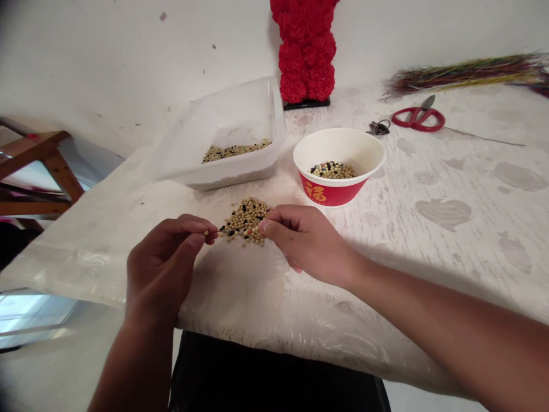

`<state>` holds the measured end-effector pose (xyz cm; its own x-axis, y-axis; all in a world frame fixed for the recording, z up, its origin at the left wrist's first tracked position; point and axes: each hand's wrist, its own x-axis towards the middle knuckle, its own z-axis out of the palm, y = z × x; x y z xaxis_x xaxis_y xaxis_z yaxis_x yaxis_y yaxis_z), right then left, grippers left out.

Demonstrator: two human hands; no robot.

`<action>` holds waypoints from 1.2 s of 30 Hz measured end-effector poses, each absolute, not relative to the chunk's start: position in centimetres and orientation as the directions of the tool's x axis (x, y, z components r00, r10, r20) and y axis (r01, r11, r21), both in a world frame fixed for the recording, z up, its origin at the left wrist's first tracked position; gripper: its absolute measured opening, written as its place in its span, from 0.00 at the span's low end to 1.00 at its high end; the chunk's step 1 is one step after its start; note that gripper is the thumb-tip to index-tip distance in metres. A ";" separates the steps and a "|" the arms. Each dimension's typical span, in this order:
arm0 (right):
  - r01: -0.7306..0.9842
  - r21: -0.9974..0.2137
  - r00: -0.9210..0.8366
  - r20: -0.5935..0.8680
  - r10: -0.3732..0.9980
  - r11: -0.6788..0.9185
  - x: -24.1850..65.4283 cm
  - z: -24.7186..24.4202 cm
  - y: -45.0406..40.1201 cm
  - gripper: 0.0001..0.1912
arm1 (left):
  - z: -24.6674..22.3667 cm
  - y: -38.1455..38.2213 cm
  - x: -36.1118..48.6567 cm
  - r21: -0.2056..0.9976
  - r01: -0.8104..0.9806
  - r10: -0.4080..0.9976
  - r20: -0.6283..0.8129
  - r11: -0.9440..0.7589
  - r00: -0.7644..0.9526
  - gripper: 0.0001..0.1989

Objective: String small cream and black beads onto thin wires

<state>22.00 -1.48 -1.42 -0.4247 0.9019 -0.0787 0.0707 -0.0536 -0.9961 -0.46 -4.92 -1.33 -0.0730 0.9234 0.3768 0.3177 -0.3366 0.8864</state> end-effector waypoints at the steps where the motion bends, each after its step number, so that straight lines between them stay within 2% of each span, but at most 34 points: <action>1: 0.066 -0.996 -0.426 -0.079 0.901 -0.056 22.0 -1.4 -1.5 0.14 | -1.4 -4.9 -0.5 0.880 0.324 0.919 0.388 -0.347 -0.070 0.04; 16: 0.012 -0.998 -0.437 -0.066 0.897 -0.067 22.0 -1.6 -1.4 0.13 | -1.7 -4.8 -0.6 0.888 0.294 0.920 0.387 -0.353 -0.064 0.04; 23: 0.050 -0.998 -0.444 -0.064 0.894 -0.046 22.1 -1.7 -1.4 0.12 | -1.7 -4.8 -0.6 0.894 0.274 0.922 0.383 -0.355 -0.054 0.04; 34: 0.137 -0.990 -0.435 -0.085 0.896 -0.028 21.8 -1.2 -1.7 0.14 | -1.2 -4.8 -0.3 0.869 0.379 0.925 0.372 -0.319 -0.074 0.05; 36: 0.101 -0.994 -0.439 -0.090 0.894 -0.051 21.8 -1.2 -1.6 0.13 | -1.0 -4.9 0.1 0.870 0.385 0.926 0.367 -0.307 -0.092 0.05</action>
<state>21.84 -1.61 -1.20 -0.4391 0.8939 -0.0903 0.1007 -0.0510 -0.9936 0.06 -4.87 -1.02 -0.0924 0.9255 0.3673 0.3852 -0.3069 0.8703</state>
